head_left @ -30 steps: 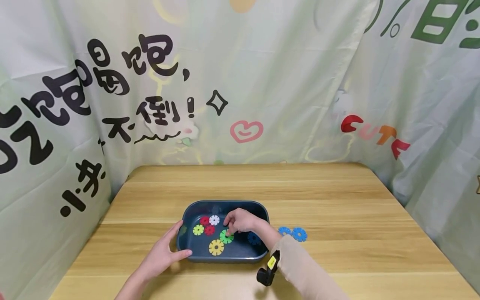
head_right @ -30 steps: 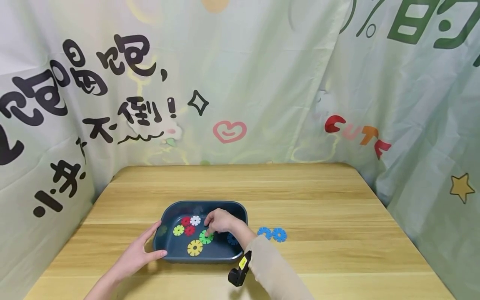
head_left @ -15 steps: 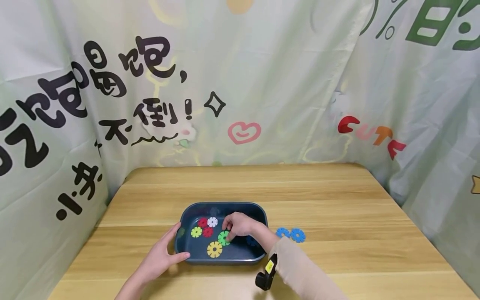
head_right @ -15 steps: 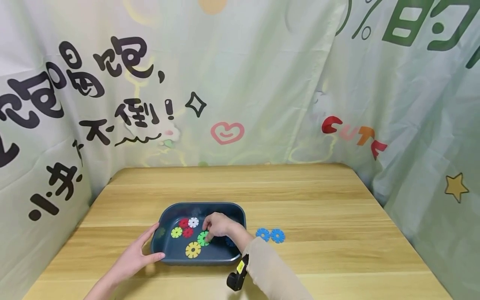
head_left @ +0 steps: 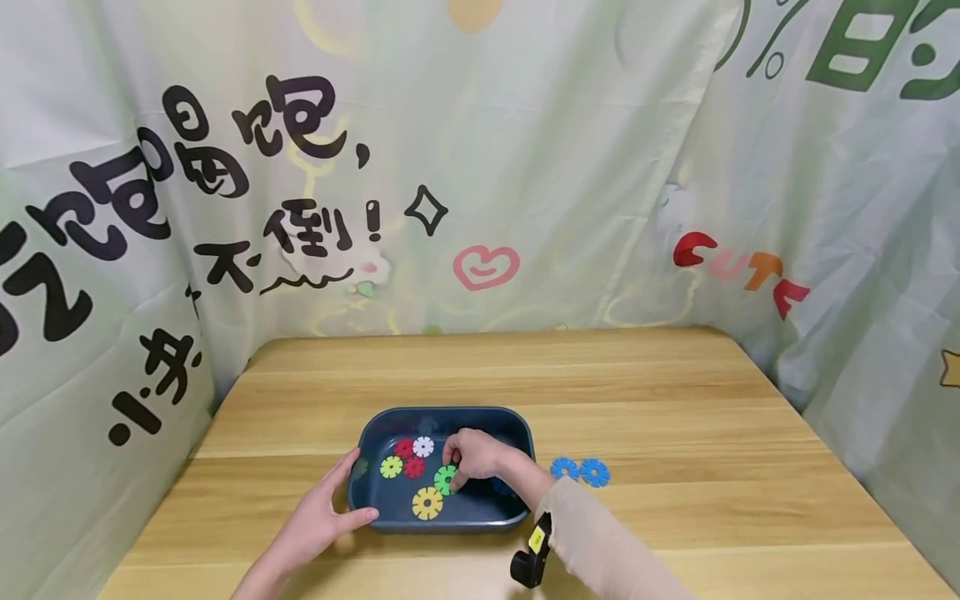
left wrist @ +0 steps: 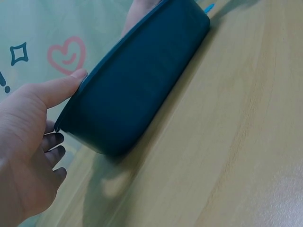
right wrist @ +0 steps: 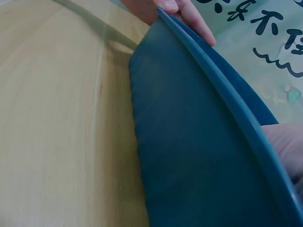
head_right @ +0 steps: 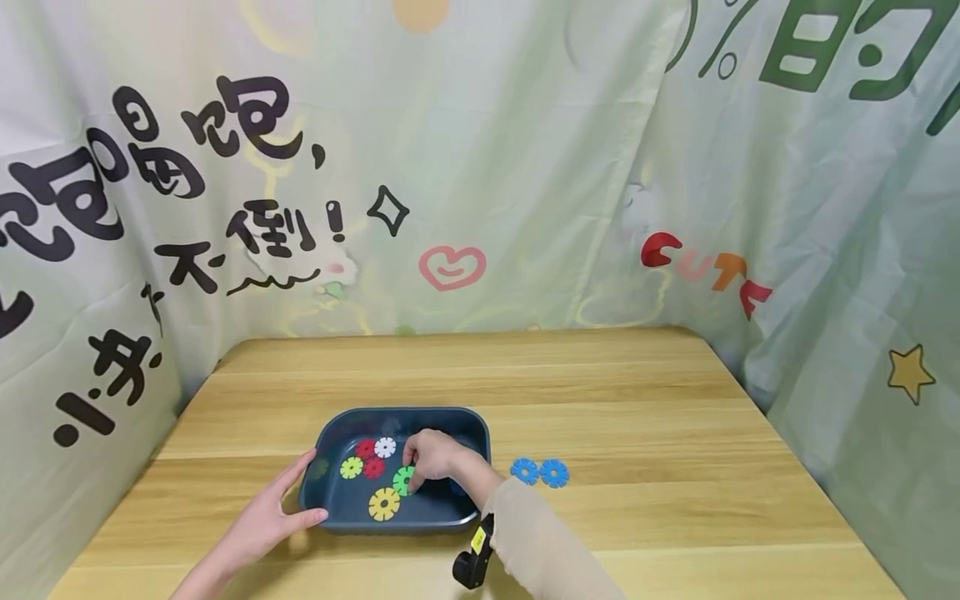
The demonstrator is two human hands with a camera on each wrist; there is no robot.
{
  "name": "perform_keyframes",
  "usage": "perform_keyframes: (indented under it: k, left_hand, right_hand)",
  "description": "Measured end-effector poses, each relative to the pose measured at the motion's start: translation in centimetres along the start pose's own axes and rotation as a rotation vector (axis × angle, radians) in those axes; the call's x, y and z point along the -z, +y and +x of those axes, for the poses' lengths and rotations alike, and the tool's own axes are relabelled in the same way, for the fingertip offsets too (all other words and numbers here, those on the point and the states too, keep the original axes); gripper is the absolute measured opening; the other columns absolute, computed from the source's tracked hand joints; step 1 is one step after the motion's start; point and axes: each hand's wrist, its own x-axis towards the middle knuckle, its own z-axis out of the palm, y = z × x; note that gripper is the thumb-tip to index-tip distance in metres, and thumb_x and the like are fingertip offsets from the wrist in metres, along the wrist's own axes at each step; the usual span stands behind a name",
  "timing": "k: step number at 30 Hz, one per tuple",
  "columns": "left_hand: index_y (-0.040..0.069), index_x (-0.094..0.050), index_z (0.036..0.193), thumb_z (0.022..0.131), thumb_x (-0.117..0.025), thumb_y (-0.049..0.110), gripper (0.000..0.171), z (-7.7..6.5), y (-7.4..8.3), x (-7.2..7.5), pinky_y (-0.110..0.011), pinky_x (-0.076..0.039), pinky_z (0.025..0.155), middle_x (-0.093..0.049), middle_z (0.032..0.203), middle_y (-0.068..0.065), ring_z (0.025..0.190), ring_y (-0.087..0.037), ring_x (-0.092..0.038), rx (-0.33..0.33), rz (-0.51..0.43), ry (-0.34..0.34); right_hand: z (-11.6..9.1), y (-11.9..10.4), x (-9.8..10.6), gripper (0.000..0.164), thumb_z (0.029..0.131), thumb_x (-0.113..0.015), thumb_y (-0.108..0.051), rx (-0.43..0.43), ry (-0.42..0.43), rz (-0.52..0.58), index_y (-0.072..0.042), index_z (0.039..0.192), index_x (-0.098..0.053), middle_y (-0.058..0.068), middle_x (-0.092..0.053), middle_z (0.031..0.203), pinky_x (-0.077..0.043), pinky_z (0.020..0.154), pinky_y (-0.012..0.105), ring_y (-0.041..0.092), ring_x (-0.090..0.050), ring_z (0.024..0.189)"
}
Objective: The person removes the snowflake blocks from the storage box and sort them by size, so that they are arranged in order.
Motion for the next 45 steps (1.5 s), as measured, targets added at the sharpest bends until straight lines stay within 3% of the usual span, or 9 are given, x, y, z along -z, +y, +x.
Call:
perform_keyframes:
  k: [10, 25, 34, 45]
  left_hand:
    - [0.007, -0.028, 0.146, 0.073, -0.078, 0.037, 0.093, 0.0, 0.3, 0.2, -0.069, -0.023, 0.096, -0.025, 0.148, -0.022, 0.132, -0.046, -0.023, -0.012, -0.001, 0.003]
    - [0.005, -0.03, 0.145, 0.071, -0.08, 0.035, 0.094, -0.3, 0.3, -0.1, -0.067, -0.024, 0.097, -0.027, 0.147, -0.023, 0.131, -0.046, -0.024, -0.01, 0.005, 0.021]
    - [0.007, -0.029, 0.145, 0.072, -0.078, 0.037, 0.093, -0.1, 0.2, -0.1, -0.068, -0.023, 0.097, -0.026, 0.147, -0.023, 0.132, -0.046, -0.024, -0.001, 0.0, 0.014]
    - [0.006, -0.03, 0.144, 0.073, -0.078, 0.036, 0.091, -0.2, -0.2, 0.0, -0.066, -0.024, 0.098, -0.029, 0.146, -0.024, 0.131, -0.046, -0.026, -0.072, 0.011, 0.036]
  right_hand:
    - [0.0, -0.2, 0.1, 0.032, 0.064, -0.084, -0.007, 0.014, 0.006, -0.026, -0.012, 0.078, -0.056, -0.004, -0.049, 0.076, -0.041, 0.063, 0.022, 0.01, -0.046, 0.069]
    - [-0.4, 0.5, 0.4, 0.014, 0.075, -0.07, 0.004, 0.007, 0.028, 0.205, -0.006, 0.077, -0.061, -0.002, -0.054, 0.061, -0.042, 0.046, 0.024, 0.012, -0.049, 0.053]
    - [-0.4, 0.1, 1.0, 0.013, 0.076, -0.065, 0.007, 0.059, 0.012, 0.257, -0.005, 0.079, -0.06, -0.001, -0.05, 0.059, -0.048, 0.049, 0.026, 0.012, -0.052, 0.056]
    - [-0.7, -0.5, 2.6, 0.01, 0.08, -0.065, 0.001, 0.091, 0.054, 0.332, -0.004, 0.084, -0.058, 0.001, -0.053, 0.066, -0.05, 0.054, 0.029, 0.015, -0.056, 0.062]
